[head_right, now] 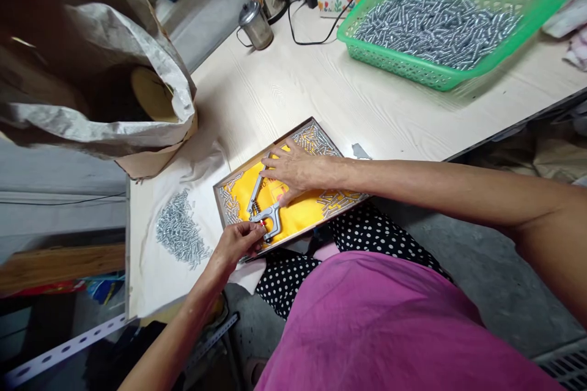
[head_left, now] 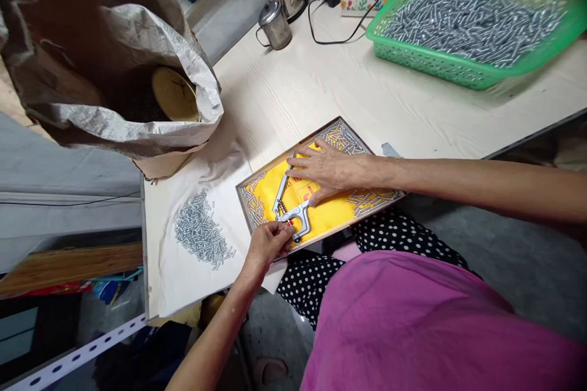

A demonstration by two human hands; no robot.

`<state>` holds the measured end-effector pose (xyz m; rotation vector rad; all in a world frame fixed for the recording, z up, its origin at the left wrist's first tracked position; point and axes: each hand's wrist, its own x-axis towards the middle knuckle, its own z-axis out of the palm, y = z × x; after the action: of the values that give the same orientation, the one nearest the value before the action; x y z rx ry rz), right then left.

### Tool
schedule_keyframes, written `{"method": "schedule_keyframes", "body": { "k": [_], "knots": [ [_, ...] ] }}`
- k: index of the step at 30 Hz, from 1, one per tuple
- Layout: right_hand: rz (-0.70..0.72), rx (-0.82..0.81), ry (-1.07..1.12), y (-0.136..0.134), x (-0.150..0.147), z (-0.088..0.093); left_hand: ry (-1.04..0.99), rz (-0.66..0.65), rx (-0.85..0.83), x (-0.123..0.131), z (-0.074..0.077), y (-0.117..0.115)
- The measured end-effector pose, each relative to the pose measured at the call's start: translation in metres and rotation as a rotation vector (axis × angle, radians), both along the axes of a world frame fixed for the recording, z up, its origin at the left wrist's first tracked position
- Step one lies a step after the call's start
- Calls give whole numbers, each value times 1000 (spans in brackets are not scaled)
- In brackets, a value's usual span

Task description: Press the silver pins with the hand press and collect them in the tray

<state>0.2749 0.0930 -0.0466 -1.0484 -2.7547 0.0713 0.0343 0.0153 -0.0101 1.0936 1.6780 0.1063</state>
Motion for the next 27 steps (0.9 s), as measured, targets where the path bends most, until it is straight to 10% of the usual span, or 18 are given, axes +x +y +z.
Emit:
{"method": "schedule_keyframes", "body": {
  "k": [27],
  "knots": [
    [-8, 21, -85, 24, -8, -1, 79, -106, 72, -4, -4, -3]
  ]
}}
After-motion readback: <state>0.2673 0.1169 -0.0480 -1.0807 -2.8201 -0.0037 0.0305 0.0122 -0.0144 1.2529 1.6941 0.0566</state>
